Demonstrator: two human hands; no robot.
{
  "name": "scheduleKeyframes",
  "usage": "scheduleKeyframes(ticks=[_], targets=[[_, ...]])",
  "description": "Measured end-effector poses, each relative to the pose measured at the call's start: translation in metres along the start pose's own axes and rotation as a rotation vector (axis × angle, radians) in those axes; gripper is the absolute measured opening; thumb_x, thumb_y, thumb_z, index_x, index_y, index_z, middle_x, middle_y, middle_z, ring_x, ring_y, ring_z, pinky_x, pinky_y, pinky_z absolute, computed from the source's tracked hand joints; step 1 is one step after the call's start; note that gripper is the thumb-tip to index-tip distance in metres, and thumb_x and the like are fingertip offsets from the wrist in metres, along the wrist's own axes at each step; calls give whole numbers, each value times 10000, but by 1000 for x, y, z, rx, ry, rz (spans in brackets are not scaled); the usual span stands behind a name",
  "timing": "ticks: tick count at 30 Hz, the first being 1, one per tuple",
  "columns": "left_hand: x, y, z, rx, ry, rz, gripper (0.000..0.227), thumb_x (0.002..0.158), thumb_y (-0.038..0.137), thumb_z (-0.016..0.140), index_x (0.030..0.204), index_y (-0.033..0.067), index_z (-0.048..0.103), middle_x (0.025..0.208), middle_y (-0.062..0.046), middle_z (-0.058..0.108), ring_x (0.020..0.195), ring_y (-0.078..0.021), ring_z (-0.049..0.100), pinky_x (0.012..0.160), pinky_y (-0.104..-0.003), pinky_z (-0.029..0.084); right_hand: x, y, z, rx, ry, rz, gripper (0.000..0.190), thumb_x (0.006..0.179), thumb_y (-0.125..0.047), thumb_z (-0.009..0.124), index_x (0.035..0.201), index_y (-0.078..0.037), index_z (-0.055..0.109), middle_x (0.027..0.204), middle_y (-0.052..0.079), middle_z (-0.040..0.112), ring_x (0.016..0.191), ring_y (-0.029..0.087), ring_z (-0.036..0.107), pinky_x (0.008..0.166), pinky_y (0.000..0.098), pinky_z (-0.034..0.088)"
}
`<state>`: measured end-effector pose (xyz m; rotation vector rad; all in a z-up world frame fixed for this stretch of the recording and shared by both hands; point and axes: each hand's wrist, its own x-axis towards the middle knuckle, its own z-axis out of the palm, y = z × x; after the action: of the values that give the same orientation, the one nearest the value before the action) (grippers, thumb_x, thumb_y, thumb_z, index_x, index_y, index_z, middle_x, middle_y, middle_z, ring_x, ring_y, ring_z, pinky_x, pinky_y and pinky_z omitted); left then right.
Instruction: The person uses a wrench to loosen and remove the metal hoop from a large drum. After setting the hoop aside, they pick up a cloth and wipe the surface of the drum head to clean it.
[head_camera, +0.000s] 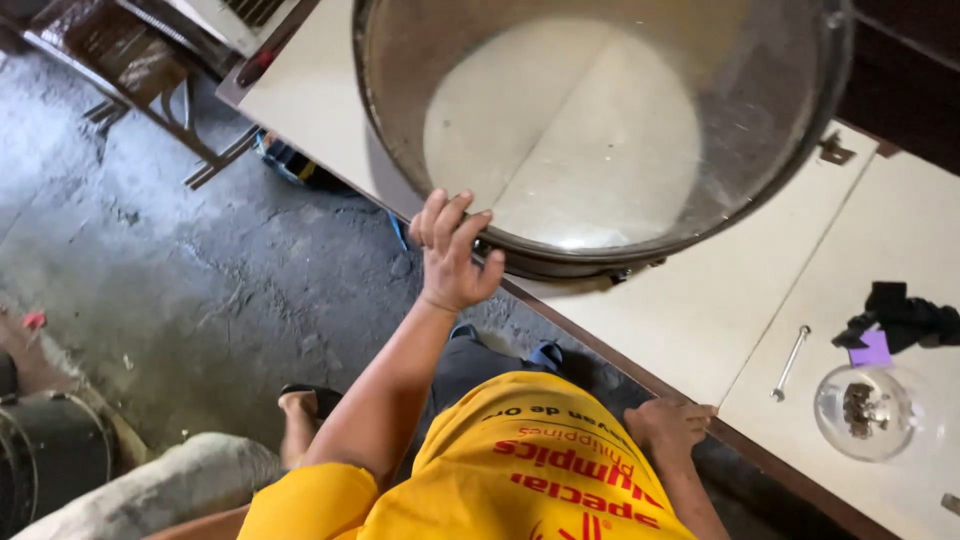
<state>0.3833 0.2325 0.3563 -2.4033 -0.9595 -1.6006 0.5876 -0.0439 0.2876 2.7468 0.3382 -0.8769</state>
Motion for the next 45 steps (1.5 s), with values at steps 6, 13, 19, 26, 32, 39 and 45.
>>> scheduleKeyframes(ticks=[6, 13, 19, 26, 32, 39, 45], targets=[[4, -3, 4, -45, 62, 49, 454, 985, 564, 490, 1239, 225, 653, 1392, -51, 570, 1364, -328, 438, 1045, -455, 322, 23, 3, 19, 9, -62, -24, 567, 1087, -137, 160, 1614, 67, 112, 1658, 371, 1, 1542, 545, 15, 1228, 626, 32], [1, -7, 7, -53, 70, 63, 444, 974, 593, 509, 1194, 239, 661, 1373, -50, 581, 1349, -331, 441, 1030, -458, 329, 62, 32, 58, -27, -42, -128, 709, 1067, -295, 288, 1565, 163, 77, 1604, 449, -32, 1491, 627, 51, 1184, 691, 120], [2, -6, 5, -103, 77, 62, 389, 987, 569, 518, 1155, 246, 656, 1380, -48, 558, 1379, -321, 408, 1053, -461, 312, 39, 30, 71, 26, 351, -229, 561, 1071, -125, 288, 1471, 262, 348, 1535, 514, 174, 1404, 668, 289, 1051, 679, 306], [0, -9, 4, -140, 44, 87, 404, 993, 542, 547, 1194, 214, 671, 1385, -79, 561, 1381, -335, 401, 1081, -483, 275, 60, 28, 71, 20, 134, -57, 749, 1031, -368, 490, 1572, 108, 286, 1605, 415, 138, 1507, 558, 196, 1157, 615, 240], [-10, -23, -5, -134, -52, 131, 413, 962, 489, 611, 1237, 189, 682, 1399, -95, 573, 1373, -354, 405, 1072, -512, 288, 80, 19, 54, 10, -157, 50, 1246, 743, -702, 716, 1599, 67, 238, 1656, 378, 48, 1537, 526, 136, 1206, 562, 170], [-3, -36, -11, -201, -112, 202, 343, 921, 392, 654, 1192, 189, 707, 1385, -78, 575, 1363, -335, 387, 1103, -502, 254, 58, -11, 20, 109, -147, 185, 1252, 663, -570, 885, 1602, 46, 331, 1659, 382, 46, 1529, 543, 145, 1200, 570, 189], [-7, -50, -15, -207, -149, 279, 315, 847, 345, 686, 1138, 234, 736, 1351, -70, 617, 1301, -324, 420, 1129, -522, 252, 11, -31, -29, 199, -198, 178, 1611, 417, -785, 933, 1610, 76, 277, 1666, 384, 26, 1549, 528, 134, 1251, 544, 144]])
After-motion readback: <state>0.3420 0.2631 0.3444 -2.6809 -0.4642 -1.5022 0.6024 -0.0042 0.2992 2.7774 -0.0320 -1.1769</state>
